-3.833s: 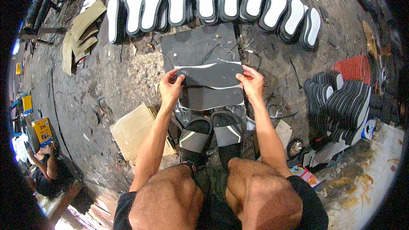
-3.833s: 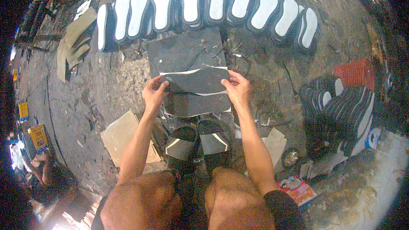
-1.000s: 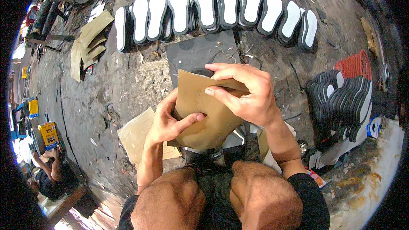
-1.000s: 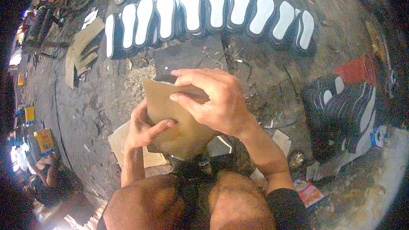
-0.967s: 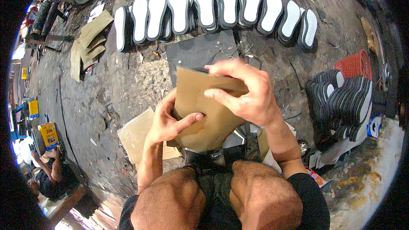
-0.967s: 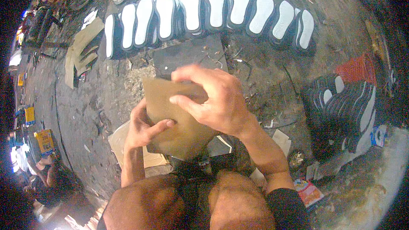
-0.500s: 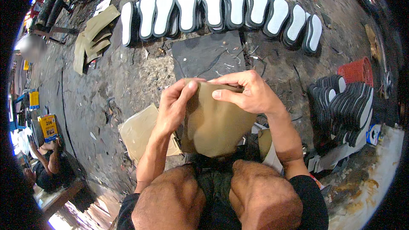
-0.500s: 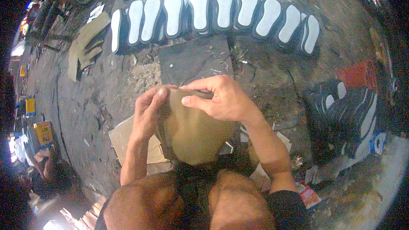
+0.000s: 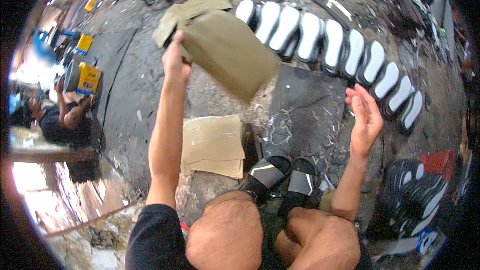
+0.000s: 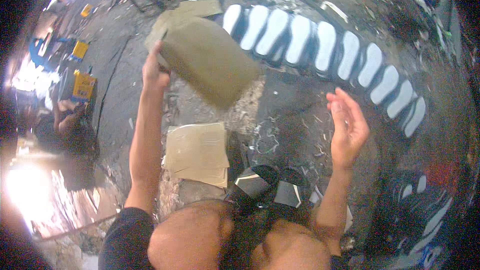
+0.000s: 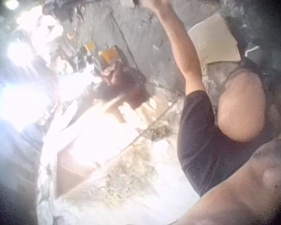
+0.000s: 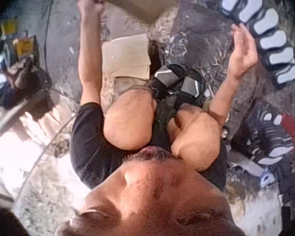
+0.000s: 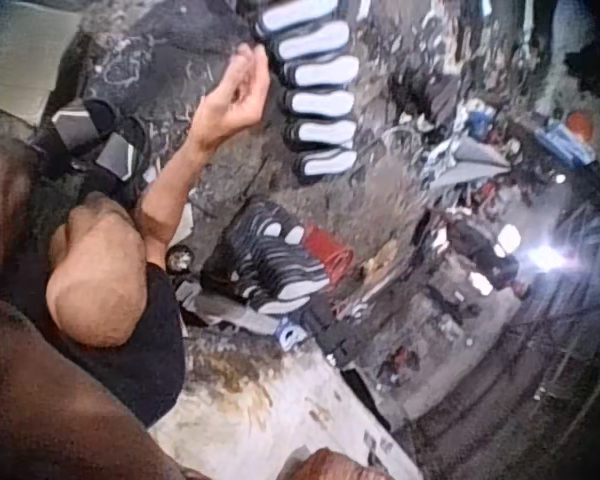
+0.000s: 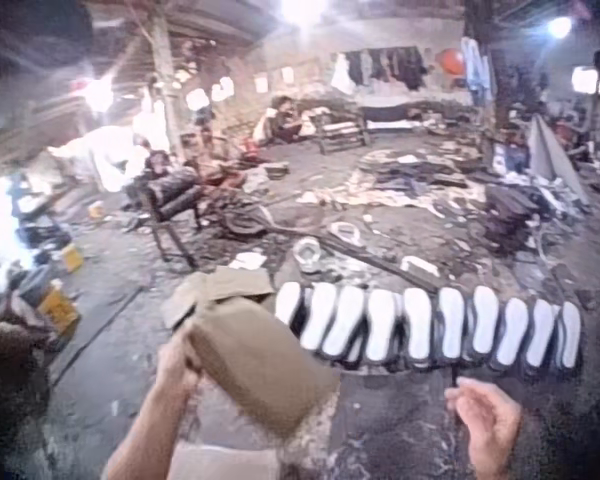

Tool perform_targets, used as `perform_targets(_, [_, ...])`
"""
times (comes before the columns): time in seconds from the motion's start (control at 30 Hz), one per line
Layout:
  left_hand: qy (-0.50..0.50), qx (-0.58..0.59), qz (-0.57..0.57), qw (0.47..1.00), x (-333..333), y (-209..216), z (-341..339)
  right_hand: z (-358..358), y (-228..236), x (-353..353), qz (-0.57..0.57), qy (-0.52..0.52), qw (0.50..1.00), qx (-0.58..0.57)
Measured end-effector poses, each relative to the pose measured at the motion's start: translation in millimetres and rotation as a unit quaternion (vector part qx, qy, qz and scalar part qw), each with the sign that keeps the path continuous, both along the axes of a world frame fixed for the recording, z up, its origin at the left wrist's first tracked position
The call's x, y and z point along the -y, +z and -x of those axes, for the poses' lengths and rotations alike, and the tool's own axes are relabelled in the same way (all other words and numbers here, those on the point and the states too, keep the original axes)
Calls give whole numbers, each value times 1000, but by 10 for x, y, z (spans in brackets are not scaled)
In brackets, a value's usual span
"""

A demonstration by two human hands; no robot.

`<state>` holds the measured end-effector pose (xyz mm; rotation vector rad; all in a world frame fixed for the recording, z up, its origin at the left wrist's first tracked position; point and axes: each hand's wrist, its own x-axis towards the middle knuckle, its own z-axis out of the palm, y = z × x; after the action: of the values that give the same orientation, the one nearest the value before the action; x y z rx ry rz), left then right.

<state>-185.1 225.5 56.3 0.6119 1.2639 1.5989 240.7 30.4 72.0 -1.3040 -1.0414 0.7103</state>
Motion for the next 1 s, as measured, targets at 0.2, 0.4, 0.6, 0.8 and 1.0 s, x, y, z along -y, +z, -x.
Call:
perform_targets(0.2, [24, 34, 178, 983, 468, -469, 1117, 586, -433, 279, 114, 93, 989, 17])
perform_targets(0.4, [-51, -339, 414, 843, 3003, -1998, 1894, 1082, -601, 449, 164, 226, 958, 69])
perform_targets(0.6, [-80, -152, 311, 935, 3089, -1115, 1498, 1643, -681, 275, 36, 345, 905, 247])
perform_targets(0.8, [-77, -200, 165, 963, 2901, -268, 701, 2646, -710, 430, -175, 465, 834, 241])
perform_targets(1.0, [-110, -293, 216, 925, 2801, 11, 514, 2748, -846, 549, -299, 361, 799, 377])
